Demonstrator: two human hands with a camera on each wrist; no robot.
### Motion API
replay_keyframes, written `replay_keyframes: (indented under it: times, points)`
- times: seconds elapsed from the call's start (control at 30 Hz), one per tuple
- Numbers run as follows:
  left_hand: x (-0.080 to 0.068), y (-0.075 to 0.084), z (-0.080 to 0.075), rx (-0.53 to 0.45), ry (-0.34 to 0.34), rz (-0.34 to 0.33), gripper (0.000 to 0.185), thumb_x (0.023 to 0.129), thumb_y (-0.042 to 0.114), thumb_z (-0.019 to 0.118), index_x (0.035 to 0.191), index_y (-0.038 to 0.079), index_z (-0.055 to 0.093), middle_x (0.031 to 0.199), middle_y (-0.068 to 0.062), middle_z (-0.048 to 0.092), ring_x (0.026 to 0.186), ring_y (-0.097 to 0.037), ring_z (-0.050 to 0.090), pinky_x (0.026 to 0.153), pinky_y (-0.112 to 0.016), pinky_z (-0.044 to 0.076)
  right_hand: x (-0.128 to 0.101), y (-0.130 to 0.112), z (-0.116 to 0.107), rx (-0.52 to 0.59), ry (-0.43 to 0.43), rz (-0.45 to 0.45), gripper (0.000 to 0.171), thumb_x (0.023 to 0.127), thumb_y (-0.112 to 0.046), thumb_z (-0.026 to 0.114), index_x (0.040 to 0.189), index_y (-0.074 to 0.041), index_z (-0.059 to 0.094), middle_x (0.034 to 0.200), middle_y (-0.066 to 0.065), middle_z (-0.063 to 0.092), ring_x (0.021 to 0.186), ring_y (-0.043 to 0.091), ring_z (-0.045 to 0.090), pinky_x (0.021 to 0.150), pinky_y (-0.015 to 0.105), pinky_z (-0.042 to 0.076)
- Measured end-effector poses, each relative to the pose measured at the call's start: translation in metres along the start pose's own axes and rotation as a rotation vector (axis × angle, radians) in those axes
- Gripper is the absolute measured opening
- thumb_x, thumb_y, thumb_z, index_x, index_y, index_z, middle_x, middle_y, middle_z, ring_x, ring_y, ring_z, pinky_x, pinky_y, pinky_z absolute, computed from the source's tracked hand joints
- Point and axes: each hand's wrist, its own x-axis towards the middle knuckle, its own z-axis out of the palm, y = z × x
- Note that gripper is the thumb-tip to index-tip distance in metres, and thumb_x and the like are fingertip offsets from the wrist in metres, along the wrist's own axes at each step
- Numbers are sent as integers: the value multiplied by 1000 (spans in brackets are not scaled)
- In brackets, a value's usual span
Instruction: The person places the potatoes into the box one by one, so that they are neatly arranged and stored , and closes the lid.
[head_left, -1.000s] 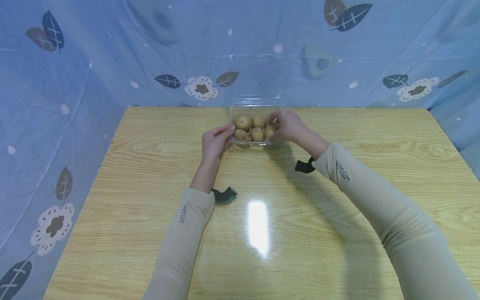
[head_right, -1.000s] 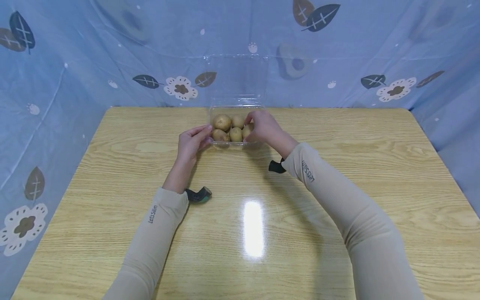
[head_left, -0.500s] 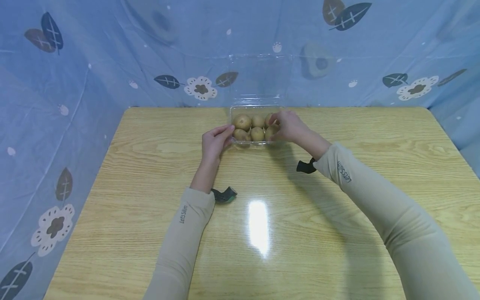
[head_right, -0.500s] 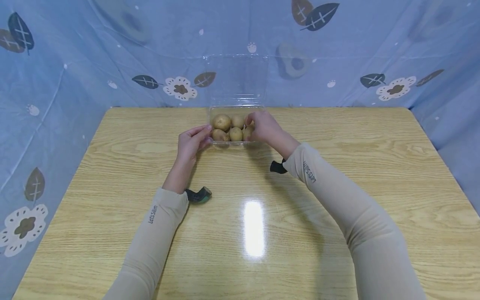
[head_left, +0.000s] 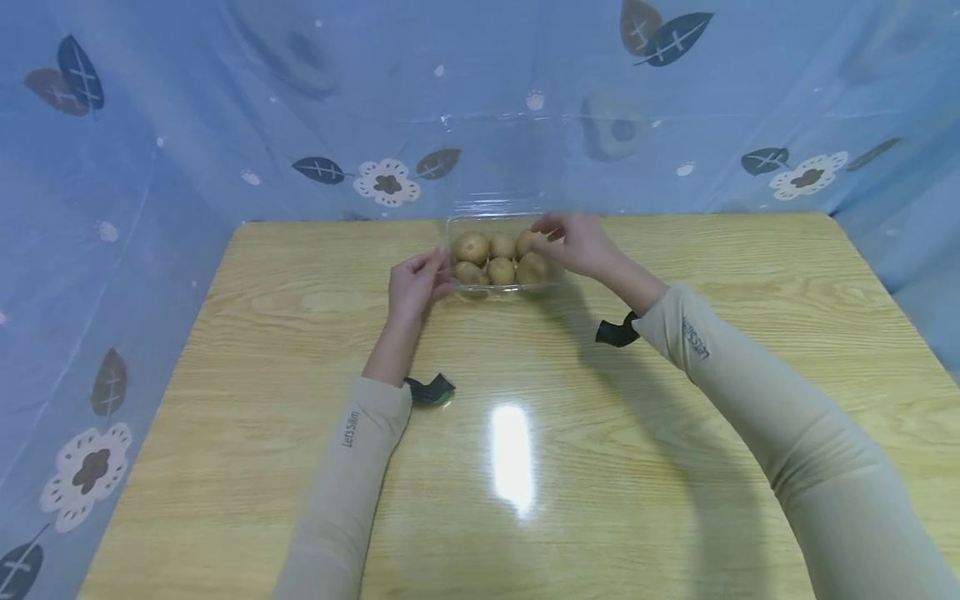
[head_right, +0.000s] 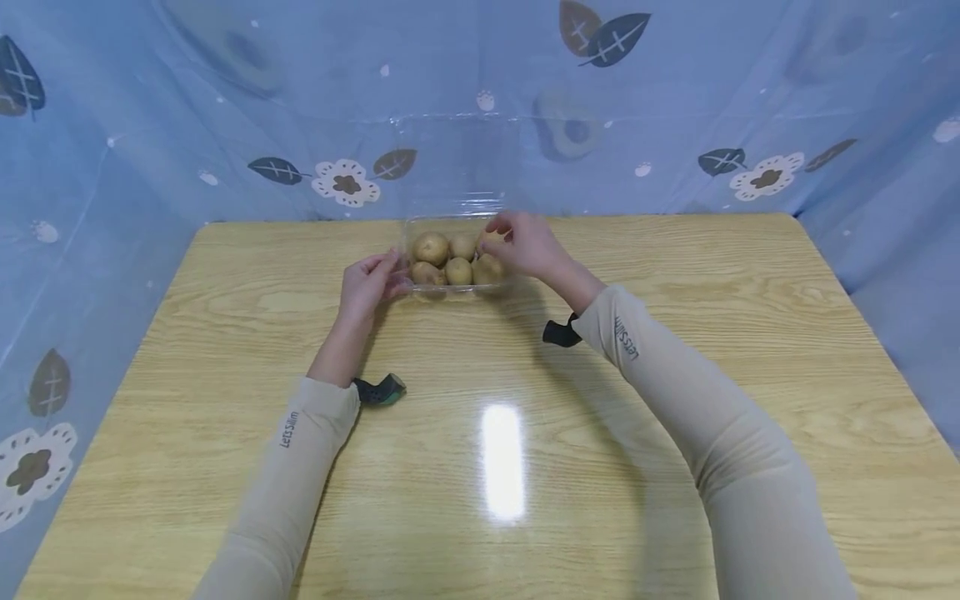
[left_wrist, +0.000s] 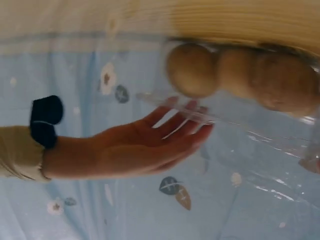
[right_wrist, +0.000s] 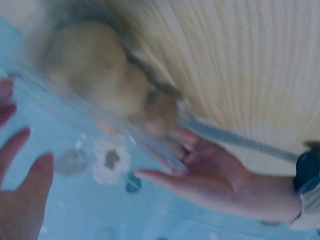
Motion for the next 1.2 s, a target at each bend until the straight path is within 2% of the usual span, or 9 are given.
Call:
replay_keyframes:
  times: [0.13,0.27,0.37,0.5,0.6,0.7,0.93,1.03,1.2]
  points:
    - [18,13,-6,244,38,99,38,90,37,54,107,6,66,90,-9,65,68,-16,59,55,-18,52,7,12,-8,41,111,1,36,90,-27,54,113,1,58,111,19,61,98,31,57,84,41,49]
    - [38,38,-4,517,56,227,33,91,32,52,112,9,63,98,-12,66,76,-17,57,52,-15,40,17,21,-23,79,170,106,36,91,-30,53,110,0,58,99,18,63,78,20,60,67,29,53]
    - [47,61,1,599,66,326,33,92,30,51,116,11,61,96,-11,68,69,-9,56,50,-14,39,24,23,-38,134,161,181,40,91,-33,51,113,0,54,86,9,62,63,8,56,56,20,52]
    - [48,90,12,653,86,417,35,93,33,48,122,16,56,69,-4,62,51,-5,46,44,-21,35,32,19,-54,230,148,217,51,91,-36,50,129,-2,42,79,-2,56,58,2,53,55,18,53]
    - [46,107,20,678,52,364,39,95,40,43,129,23,49,63,7,54,55,-5,44,65,-26,43,37,12,-61,258,164,206,58,91,-41,48,137,-8,34,82,-1,57,61,4,54,59,21,54]
    - [44,118,26,621,-9,253,44,94,48,37,133,29,43,70,10,55,58,-6,43,70,-27,43,38,4,-64,258,165,187,62,92,-45,45,141,-12,29,86,-1,58,62,5,55,64,25,55]
    - [29,114,23,330,-125,104,47,92,49,41,130,22,47,77,4,58,51,-8,43,42,-17,39,23,0,-67,387,123,184,62,94,-43,39,143,-9,20,81,-4,59,60,6,56,58,21,52]
    - [14,104,16,345,-149,113,46,93,47,40,130,20,47,78,4,59,51,-8,47,42,-19,41,9,1,-64,472,106,203,58,96,-43,35,138,-4,31,77,-7,61,62,8,58,57,21,52]
    - [-10,87,-3,465,-204,239,47,94,48,39,131,20,46,78,3,61,51,-10,53,43,-23,44,-17,5,-43,458,136,183,55,96,-44,36,126,0,47,79,-5,65,69,7,58,63,22,53]
